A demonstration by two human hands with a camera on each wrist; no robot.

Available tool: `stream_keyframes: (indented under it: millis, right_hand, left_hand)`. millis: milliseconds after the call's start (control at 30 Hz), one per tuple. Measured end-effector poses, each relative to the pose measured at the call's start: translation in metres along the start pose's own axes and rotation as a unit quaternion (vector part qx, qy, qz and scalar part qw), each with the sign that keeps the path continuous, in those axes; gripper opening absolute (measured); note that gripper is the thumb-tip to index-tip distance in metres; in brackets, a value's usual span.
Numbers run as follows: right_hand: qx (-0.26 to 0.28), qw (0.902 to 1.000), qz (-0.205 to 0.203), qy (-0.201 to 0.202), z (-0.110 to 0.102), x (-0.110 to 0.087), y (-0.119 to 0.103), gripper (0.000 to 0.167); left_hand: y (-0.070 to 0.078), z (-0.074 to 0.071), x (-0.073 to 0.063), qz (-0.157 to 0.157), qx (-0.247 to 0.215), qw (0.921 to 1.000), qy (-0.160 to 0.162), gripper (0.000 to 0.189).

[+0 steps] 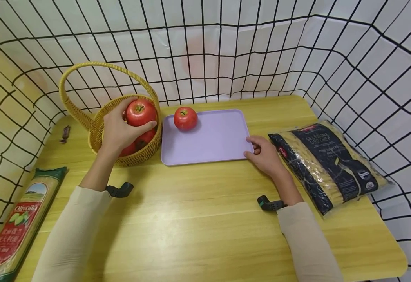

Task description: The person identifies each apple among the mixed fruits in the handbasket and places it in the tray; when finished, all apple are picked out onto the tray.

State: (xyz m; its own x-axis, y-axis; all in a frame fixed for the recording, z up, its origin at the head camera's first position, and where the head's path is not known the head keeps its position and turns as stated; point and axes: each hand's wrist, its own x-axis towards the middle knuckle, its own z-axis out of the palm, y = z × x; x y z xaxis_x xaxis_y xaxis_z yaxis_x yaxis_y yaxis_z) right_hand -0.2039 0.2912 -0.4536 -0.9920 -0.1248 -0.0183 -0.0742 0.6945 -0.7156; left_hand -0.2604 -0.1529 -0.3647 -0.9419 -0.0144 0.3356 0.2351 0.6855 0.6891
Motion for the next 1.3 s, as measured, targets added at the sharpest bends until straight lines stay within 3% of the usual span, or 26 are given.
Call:
stream_keyframes:
  millis: [133,333,433,600,867,1067,1300]
  right_hand:
    - [-0.006,1.0,0.007,0.003,-0.001,-0.002,-0.001,0.056]
    - [0.004,1.0,-0.009,-0.003,0.004,0.001,-0.004,0.057]
    - [0.006,0.9999,-0.013,-0.003,0.006,0.003,-0.003,0.057]
    - [0.005,0.9999,-0.012,-0.003,0.007,0.003,-0.003,0.057]
    - [0.003,1.0,-0.004,0.0,0.006,0.002,-0.003,0.058]
    - [0.007,1.0,0.002,0.001,0.006,0.001,-0.005,0.058]
    - [0.004,1.0,0.002,0.003,0.005,0.002,-0.005,0.058]
  left_hand:
    - [0.002,0.002,-0.008,0.04,-0.023,0.9988,0.015,0.079]
    - [0.014,0.001,-0.015,0.071,-0.047,0.9954,0.045,0.076]
    - [0.02,0.005,-0.018,0.091,-0.073,0.9925,0.036,0.078]
    - [0.03,0.019,-0.019,0.122,-0.079,0.9893,0.013,0.082]
    - [0.051,0.053,-0.016,0.076,-0.107,0.9904,-0.046,0.086]
    - [0.059,0.085,-0.01,0.069,-0.095,0.9912,-0.061,0.086]
    - [0.066,0.119,-0.002,0.03,-0.102,0.9902,-0.091,0.09]
